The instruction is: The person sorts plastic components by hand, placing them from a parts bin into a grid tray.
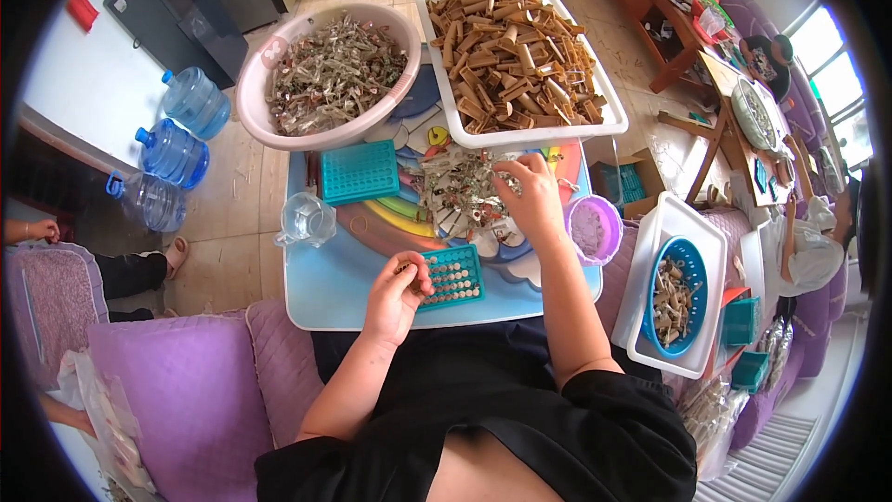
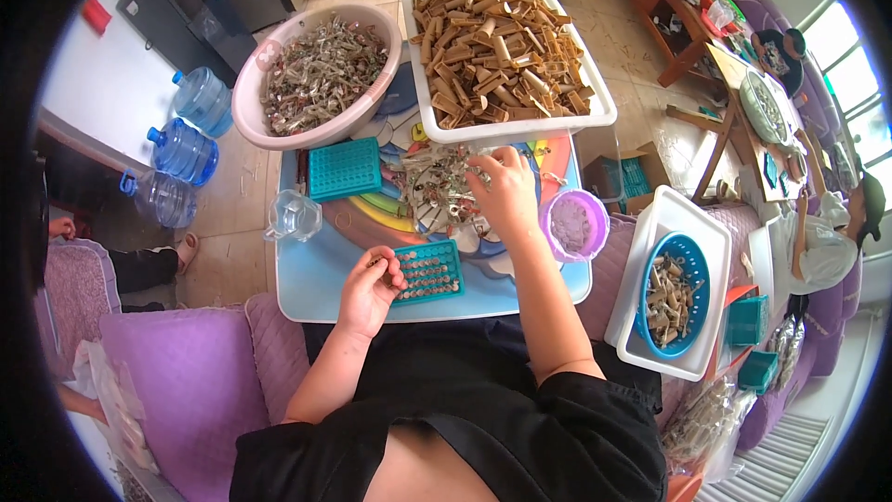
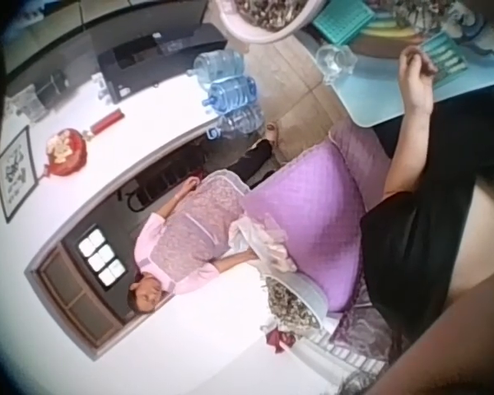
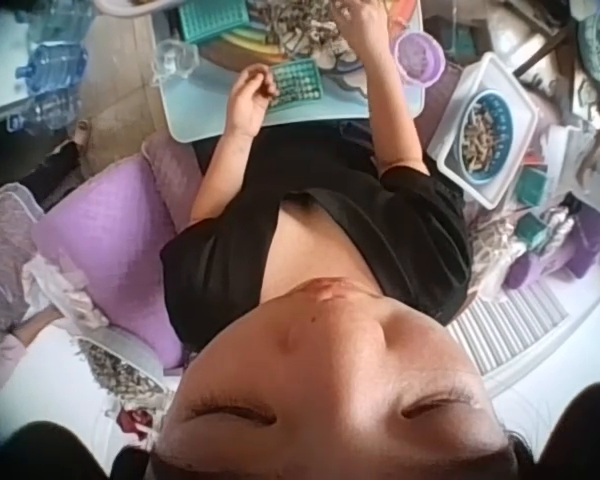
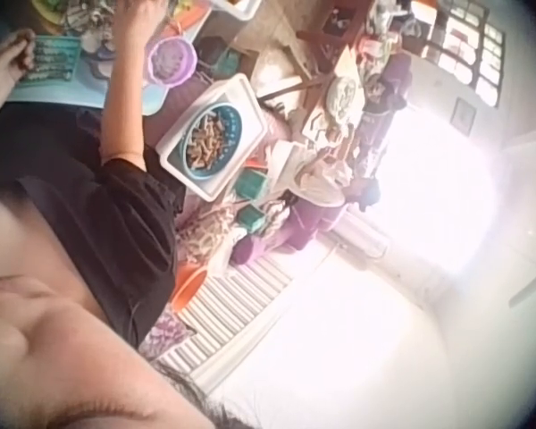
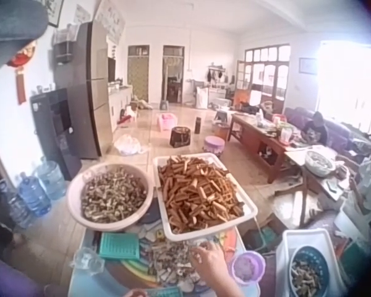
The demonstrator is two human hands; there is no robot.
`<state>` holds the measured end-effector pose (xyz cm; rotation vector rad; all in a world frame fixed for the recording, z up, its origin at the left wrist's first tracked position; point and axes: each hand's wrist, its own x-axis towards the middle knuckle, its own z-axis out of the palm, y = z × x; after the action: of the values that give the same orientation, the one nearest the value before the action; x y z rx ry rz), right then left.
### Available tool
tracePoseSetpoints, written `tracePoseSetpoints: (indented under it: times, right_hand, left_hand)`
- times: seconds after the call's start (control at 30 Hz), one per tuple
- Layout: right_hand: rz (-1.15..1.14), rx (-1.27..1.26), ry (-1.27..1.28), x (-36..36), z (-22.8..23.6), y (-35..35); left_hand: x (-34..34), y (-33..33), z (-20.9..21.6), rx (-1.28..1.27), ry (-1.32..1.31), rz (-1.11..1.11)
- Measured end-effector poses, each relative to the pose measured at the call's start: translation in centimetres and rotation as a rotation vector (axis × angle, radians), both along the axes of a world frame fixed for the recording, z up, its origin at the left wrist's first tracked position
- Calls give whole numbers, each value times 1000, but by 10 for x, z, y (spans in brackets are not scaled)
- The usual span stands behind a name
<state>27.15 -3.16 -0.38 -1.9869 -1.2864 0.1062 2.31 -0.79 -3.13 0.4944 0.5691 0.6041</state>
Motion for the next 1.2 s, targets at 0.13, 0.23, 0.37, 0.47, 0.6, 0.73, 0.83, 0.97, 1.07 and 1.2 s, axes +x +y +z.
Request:
tracePoseSetpoints:
  times: [0.13, 0.23, 0.37, 0.47, 0.6, 0.73, 0.83, 0.97, 1.07, 1.2]
  right_hand:
    - [148, 5, -117, -16, -10, 32]
    - [296, -91, -172, -24, -35, 60]
    - [163, -266, -344, -26, -57, 81]
    - [114, -336, -407, -28, -61, 86]
    - [96, -129, -305, -35, -48, 78]
    - [54, 84, -187, -37, -22, 59]
    - [50, 112, 420, -35, -10, 47]
    - [56, 242, 334, -37, 5, 28]
    - [188, 276, 311, -45, 16, 9]
    - [353, 301, 296, -65, 25, -14]
  left_hand:
    - [-1, 1, -3, -2, -9, 4]
    - [-2, 2, 0, 2, -2, 19]
    - [-4, 3, 1, -5, -16, 37]
    - [-9, 2, -2, -8, -16, 47]
    - [-11, 1, -4, -29, -12, 53]
    - [-9, 2, -8, -38, -19, 42]
    - [-8, 3, -8, -40, -15, 29]
    - [-7, 3, -8, -28, 0, 19]
    - [-2, 7, -6, 18, 6, -12]
    - [11, 18, 10, 64, -30, -138]
